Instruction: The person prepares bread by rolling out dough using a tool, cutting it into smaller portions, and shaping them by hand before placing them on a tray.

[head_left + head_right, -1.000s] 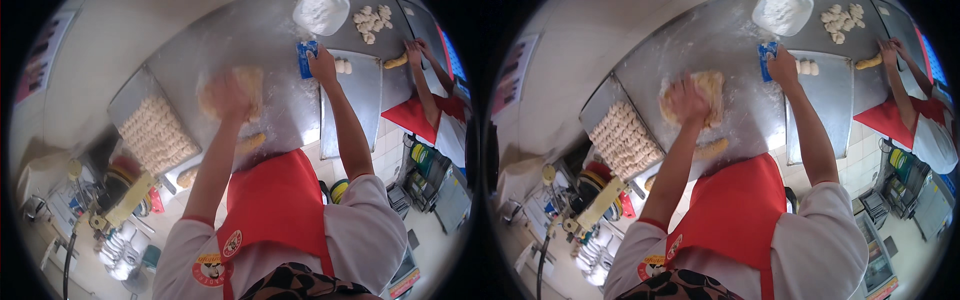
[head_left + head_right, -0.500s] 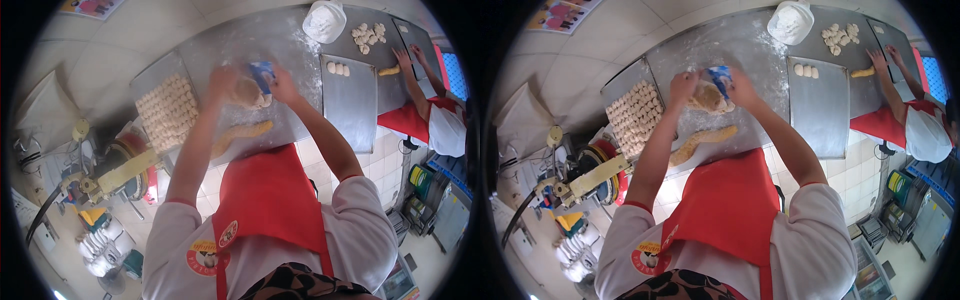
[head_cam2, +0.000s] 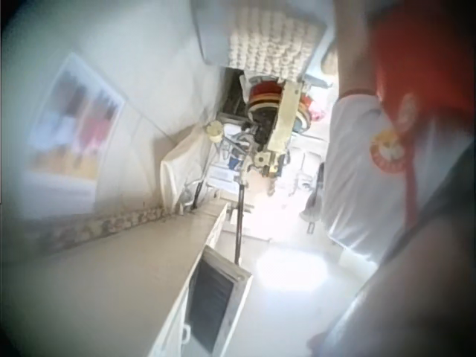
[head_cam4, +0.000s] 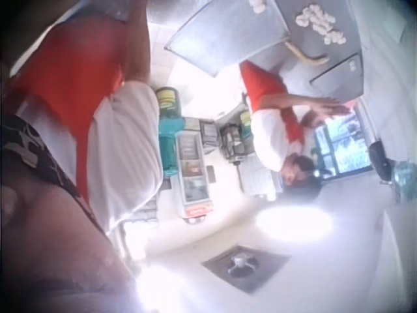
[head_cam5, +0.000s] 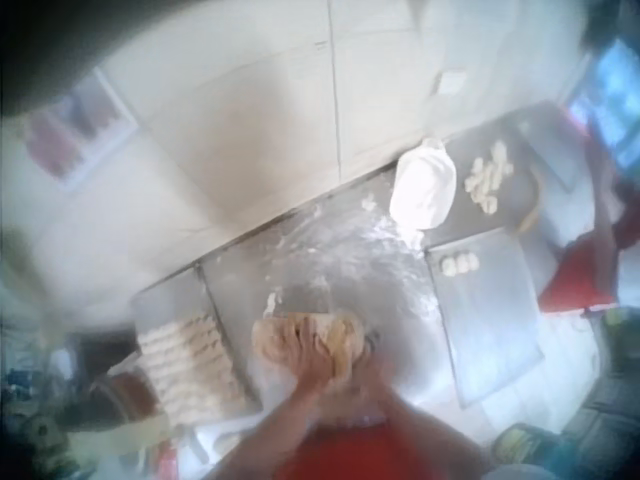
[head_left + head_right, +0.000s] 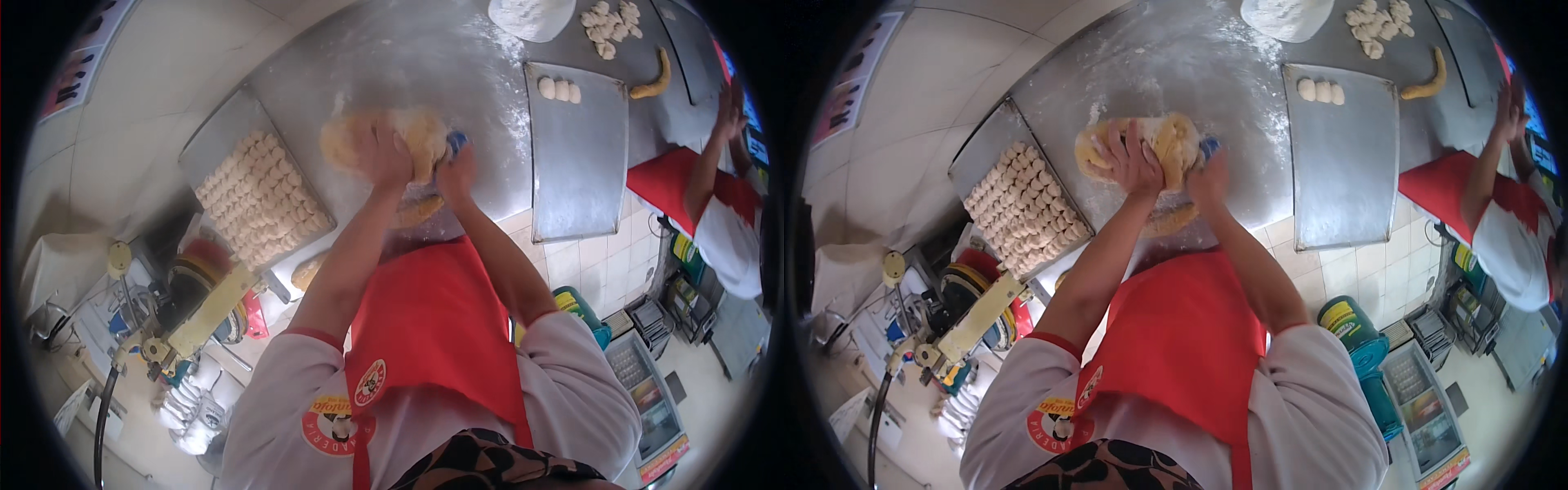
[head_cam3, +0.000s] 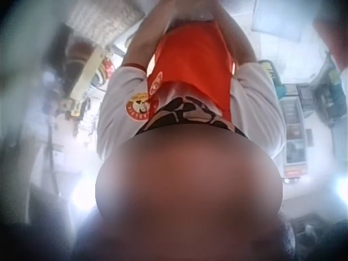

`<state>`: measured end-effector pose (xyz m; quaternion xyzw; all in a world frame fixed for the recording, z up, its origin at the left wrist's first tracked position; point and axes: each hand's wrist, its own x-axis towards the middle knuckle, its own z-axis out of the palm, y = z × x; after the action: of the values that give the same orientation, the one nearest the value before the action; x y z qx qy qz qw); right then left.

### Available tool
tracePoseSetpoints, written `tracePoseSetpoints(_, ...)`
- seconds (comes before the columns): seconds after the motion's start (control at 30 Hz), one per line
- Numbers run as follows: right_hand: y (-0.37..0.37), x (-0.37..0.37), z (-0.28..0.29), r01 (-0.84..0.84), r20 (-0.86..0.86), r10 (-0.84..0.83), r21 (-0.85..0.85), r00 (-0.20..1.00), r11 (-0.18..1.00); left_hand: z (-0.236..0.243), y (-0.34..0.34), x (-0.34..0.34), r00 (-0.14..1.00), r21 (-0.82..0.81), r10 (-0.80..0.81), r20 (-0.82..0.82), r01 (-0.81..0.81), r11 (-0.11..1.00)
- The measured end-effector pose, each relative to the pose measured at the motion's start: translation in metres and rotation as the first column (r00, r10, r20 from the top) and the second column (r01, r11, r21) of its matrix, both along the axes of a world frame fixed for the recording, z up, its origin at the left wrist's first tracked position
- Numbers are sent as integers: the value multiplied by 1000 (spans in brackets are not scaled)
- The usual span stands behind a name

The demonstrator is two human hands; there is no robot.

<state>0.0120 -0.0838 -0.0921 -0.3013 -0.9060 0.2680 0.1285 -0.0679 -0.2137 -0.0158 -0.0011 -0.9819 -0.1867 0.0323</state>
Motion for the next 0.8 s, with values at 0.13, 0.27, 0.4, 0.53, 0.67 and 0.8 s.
tracePoseSetpoints(0.13, -10, -120, 53, -136, -25, 138, -407, 990, 903, 2, 8, -69, 944, -53, 329, 3, -329, 943)
tracePoseSetpoints(0.27, 20, -190, 81, -414, -175, 382, -216, 908, 884, 13, 20, -108, 927, 162, 316, 201, -349, 923)
tracePoseSetpoints(0.4, -42, -193, 161, -776, -24, 778, 54, 628, 628, 41, -106, -109, 976, 654, -57, 212, -99, 750)
tracePoseSetpoints(0.53, -91, -146, 166, -889, 20, 900, 167, 436, 427, 76, -109, -111, 833, 820, 106, 544, -554, 143)
tracePoseSetpoints(0.67, -90, -121, 142, -903, -160, 894, 35, 418, 428, 46, -140, -110, 903, 746, 148, 402, -417, 520)
tracePoseSetpoints(0.8, 10, -79, 155, -581, -210, 543, -344, 813, 737, 68, -68, -86, 943, 138, 236, 235, -273, 952)
